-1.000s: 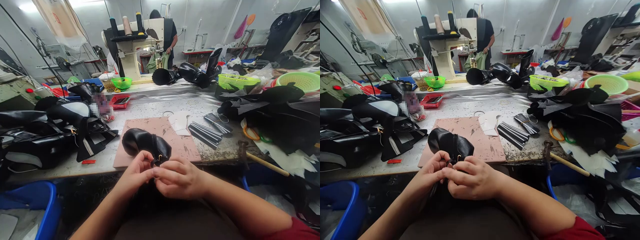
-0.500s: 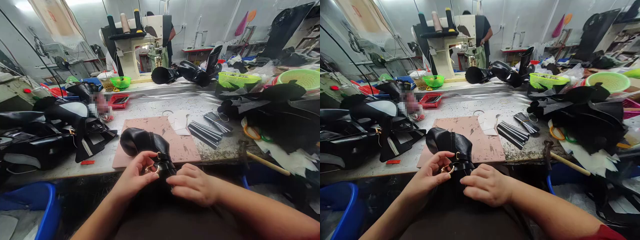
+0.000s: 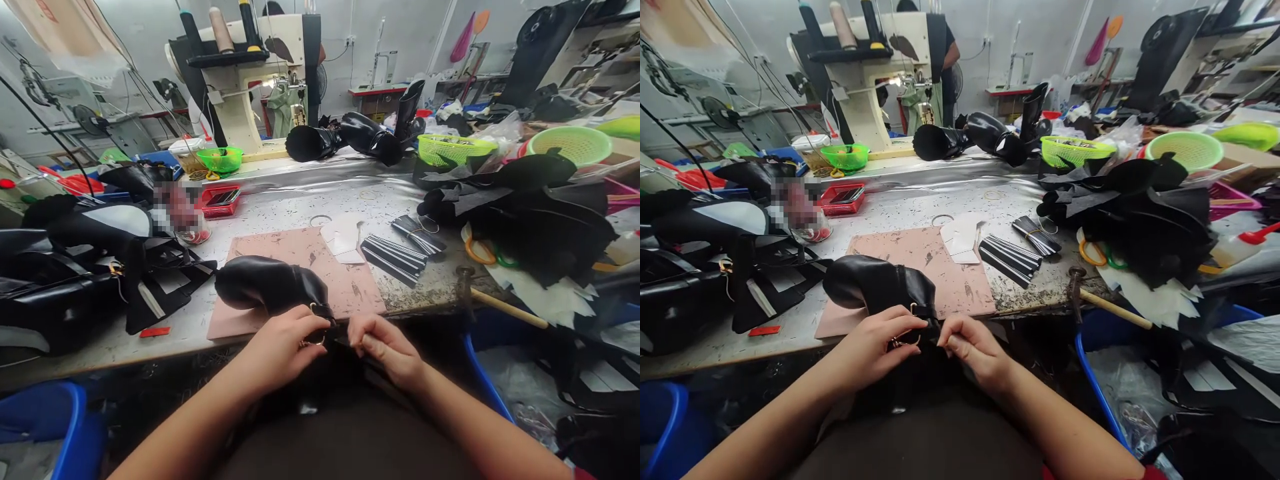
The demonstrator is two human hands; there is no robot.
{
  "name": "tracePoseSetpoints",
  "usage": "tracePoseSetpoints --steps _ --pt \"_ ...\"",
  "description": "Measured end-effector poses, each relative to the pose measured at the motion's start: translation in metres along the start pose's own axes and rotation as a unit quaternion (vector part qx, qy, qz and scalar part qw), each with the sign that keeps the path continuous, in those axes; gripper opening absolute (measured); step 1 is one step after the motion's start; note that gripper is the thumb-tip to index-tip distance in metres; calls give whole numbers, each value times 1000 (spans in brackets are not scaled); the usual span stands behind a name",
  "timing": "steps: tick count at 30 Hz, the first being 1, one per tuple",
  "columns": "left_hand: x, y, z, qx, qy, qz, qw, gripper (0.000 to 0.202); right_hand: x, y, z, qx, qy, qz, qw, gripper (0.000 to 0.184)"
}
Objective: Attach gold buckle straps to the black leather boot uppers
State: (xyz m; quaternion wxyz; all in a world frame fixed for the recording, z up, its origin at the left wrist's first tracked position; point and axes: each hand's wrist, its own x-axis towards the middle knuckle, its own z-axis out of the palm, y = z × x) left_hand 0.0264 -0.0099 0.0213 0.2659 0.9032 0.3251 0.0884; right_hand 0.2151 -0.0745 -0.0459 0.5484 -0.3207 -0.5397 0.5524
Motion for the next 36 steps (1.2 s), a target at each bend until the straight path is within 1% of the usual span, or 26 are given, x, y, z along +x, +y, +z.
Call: tracePoseSetpoints --steps 3,5,8,10,12,14,15,17,19,21,22,25,26,27,28,30,32,34,36 --pt "-2 -7 9 -19 44 -44 998 20 2 6 -13 -74 60 47 994 30" --pt "-3 -10 17 -15 70 -62 996 20 7 14 -18 -102 67 65 990 31" --pt "-3 -10 26 0 105 -57 993 19 17 25 -17 -129 59 60 988 37" --pt "-3 -9 27 19 138 -49 989 15 23 30 -11 -93 49 75 992 42" --pt "-4 -7 26 55 176 -38 982 13 27 33 -2 -29 33 88 995 40" --pt "-6 -4 21 113 196 -19 974 14 28 36 8 20 18 89 996 37" --pt "-8 -2 18 142 190 -6 972 15 28 37 13 33 14 88 995 37" --pt "-11 3 11 175 150 22 973 18 26 38 21 39 5 87 995 35" --pt "-14 8 5 170 101 31 980 20 25 37 26 7 -2 73 997 29" --pt "-15 11 3 150 60 13 987 22 24 34 27 -77 -8 37 996 18" --pt "-15 11 3 144 44 -2 989 24 24 32 26 -134 -9 11 991 14" --pt "-14 8 7 125 3 -47 991 26 23 27 24 -296 -1 -59 954 12" --pt "-13 7 8 116 -2 -58 992 26 22 27 25 -320 12 -68 945 12" --pt "-12 6 9 104 -3 -67 992 25 22 27 25 -323 31 -67 943 11" --pt "-11 5 10 89 -2 -75 993 24 21 29 27 -307 56 -58 948 12" --pt "-8 3 10 53 3 -92 994 20 19 34 31 -234 113 -24 965 15" --pt "-6 3 9 6 6 -105 994 15 19 38 33 -139 141 17 980 18" --pt "-6 2 8 -39 12 -116 992 9 19 40 33 -45 129 47 990 19" --pt "-6 0 8 -77 31 -138 987 11 17 36 29 23 92 57 994 19"
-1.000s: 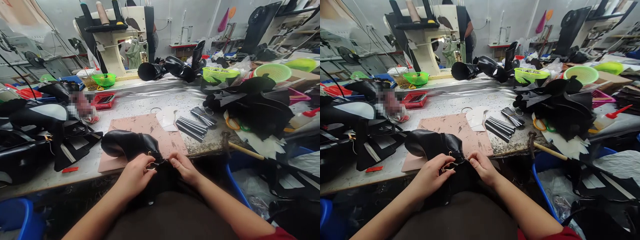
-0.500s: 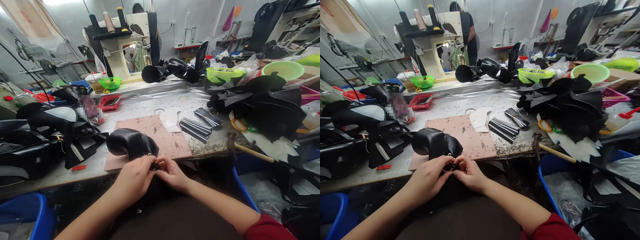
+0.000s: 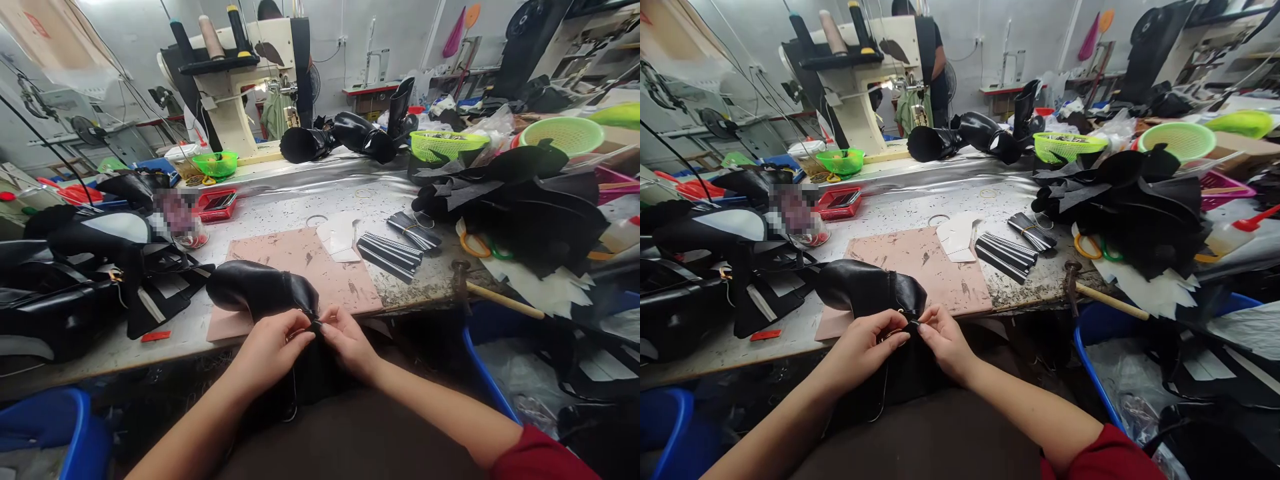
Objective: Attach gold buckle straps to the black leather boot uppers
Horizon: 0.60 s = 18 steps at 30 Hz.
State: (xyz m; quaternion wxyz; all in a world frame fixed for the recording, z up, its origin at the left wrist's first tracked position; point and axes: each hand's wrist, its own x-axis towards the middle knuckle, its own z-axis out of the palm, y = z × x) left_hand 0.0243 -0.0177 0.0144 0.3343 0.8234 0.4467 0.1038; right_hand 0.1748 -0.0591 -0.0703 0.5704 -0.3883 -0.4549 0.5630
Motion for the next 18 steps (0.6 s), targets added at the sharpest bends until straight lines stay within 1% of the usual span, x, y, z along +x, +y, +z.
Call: tracePoseSetpoints --steps 2,5,7,8,9,10,11,12,13,14,16,18 --pt "0 -2 2 -39 28 -29 998 16 -5 -10 -6 11 -49 3 999 19" --pt "0 -4 5 -86 61 -59 993 15 -14 -35 -13 -73 -140 -13 987 23" --pt "2 -3 7 -102 64 -68 990 14 -19 -52 -14 -130 -207 -49 968 31" --pt "2 -3 7 -107 61 -68 990 14 -20 -59 -14 -142 -236 -73 958 32" --pt "3 -2 8 -112 58 -66 990 14 -21 -64 -13 -142 -257 -95 951 30" --pt "3 -2 8 -117 53 -64 990 15 -21 -66 -13 -130 -264 -110 949 25" --pt "3 -2 7 -123 49 -62 989 15 -20 -66 -12 -108 -256 -112 954 19" --pt "2 -2 7 -129 46 -62 989 15 -20 -64 -12 -81 -234 -102 963 11" --pt "2 -3 6 -136 43 -64 988 15 -19 -60 -12 -58 -204 -83 974 4" --pt "2 -3 5 -143 39 -65 987 16 -17 -56 -12 -43 -170 -58 983 3" --pt "1 -3 4 -154 30 -65 985 16 -14 -47 -13 -32 -107 -6 994 8" --pt "1 -3 3 -156 26 -61 985 16 -9 -40 -13 -35 -54 38 997 15"
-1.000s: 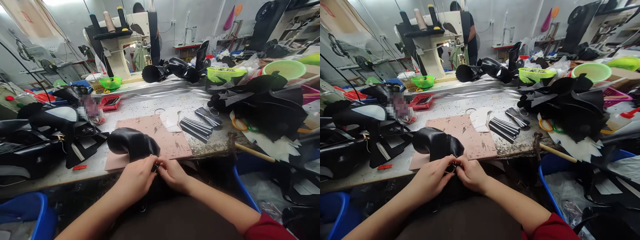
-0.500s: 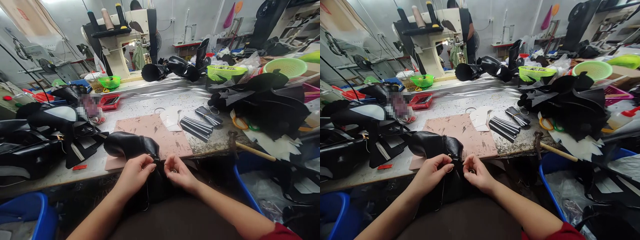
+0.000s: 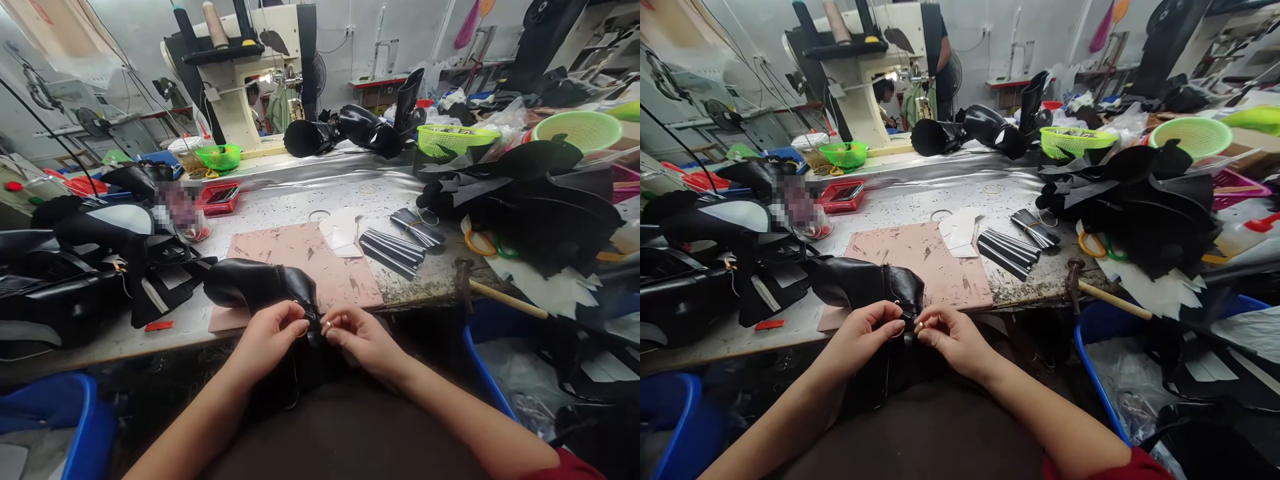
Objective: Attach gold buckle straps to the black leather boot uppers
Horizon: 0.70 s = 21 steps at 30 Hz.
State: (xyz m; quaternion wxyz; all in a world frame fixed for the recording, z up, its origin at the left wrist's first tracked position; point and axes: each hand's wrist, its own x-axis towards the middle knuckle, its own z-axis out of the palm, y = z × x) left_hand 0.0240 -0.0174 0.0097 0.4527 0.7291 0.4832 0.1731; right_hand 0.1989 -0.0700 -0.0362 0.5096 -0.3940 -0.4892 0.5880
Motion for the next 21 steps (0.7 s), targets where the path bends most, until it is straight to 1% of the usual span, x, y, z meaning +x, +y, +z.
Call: tracePoseSetpoints --steps 2,4,6,8,11,13,15,17,19,21 --pt "0 0 0 6 -1 4 1000 17 4 1 2 -8 36 25 999 19" --pt "0 -1 1 11 -1 11 1000 17 7 -1 5 -45 45 21 998 17" --pt "0 -3 2 13 2 19 1000 16 8 -3 9 -77 30 2 997 15" --pt "0 -4 2 15 6 27 999 15 7 -4 12 -71 8 -8 997 13" --pt "0 -6 2 17 10 36 999 15 6 -3 12 -40 -4 16 999 11" --pt "-1 -6 2 17 10 36 999 15 8 -1 8 -42 19 44 998 12" --pt "-1 -5 1 27 3 37 999 15 10 0 5 -55 43 52 996 13" --pt "-1 -4 1 45 1 43 998 14 14 2 4 -71 53 34 996 13" --pt "-1 -4 1 59 18 43 997 11 16 3 4 -91 63 4 994 12" --pt "-1 -4 1 58 29 33 997 13 17 4 5 -110 74 -20 991 10"
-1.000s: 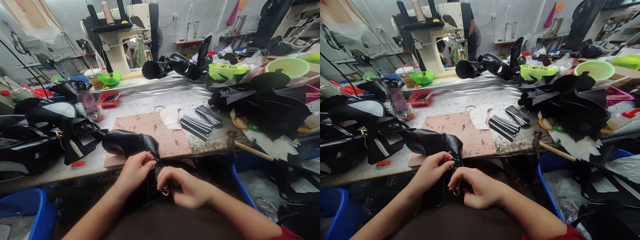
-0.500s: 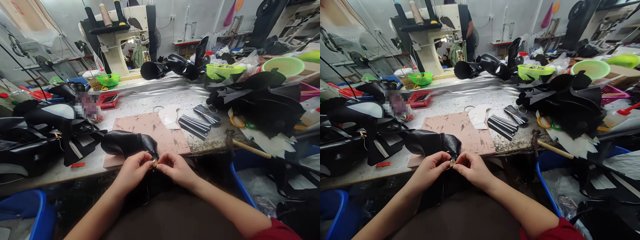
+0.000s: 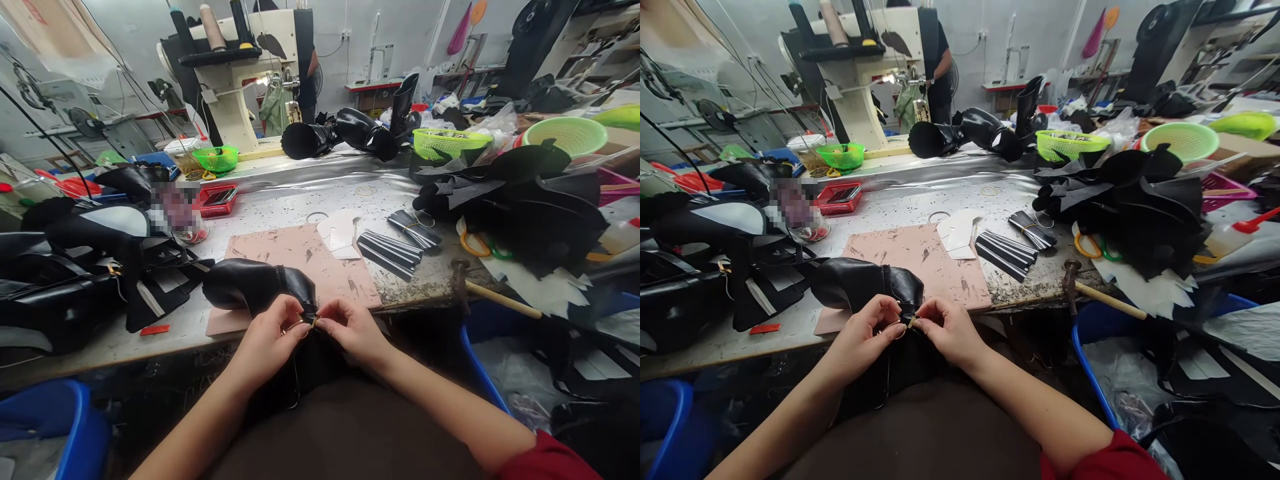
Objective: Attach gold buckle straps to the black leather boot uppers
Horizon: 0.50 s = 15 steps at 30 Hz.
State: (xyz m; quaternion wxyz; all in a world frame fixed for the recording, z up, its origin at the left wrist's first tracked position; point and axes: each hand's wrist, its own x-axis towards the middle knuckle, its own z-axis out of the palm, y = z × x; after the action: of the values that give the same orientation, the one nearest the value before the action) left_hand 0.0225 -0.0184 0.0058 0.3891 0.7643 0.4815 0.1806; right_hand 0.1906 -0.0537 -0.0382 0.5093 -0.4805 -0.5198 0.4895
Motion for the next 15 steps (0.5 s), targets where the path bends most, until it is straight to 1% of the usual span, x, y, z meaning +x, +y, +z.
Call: tracePoseSetpoints --steps 1,3,6,8,10,12,13,15 --pt "0 -1 0 -3 -1 -5 1000 16 0 0 0 -3 0 -7 1000 9" --pt "0 -2 0 -11 -8 -8 1000 20 -1 1 -2 4 -24 -9 1000 11" --pt "0 -4 0 -15 -9 -2 1000 21 -1 3 -7 28 -74 10 997 20" --pt "0 -5 1 -14 -7 6 1000 22 2 7 -9 59 -93 29 994 21" --pt "1 -5 1 -15 -7 14 1000 23 7 10 -9 105 -96 44 989 21" --pt "1 -4 2 -22 -10 21 999 23 13 13 -7 137 -92 52 985 26" --pt "1 -4 2 -27 -14 23 999 23 16 13 -6 135 -88 51 986 29" --pt "1 -4 2 -34 -20 26 999 23 22 11 -7 91 -96 32 991 31"
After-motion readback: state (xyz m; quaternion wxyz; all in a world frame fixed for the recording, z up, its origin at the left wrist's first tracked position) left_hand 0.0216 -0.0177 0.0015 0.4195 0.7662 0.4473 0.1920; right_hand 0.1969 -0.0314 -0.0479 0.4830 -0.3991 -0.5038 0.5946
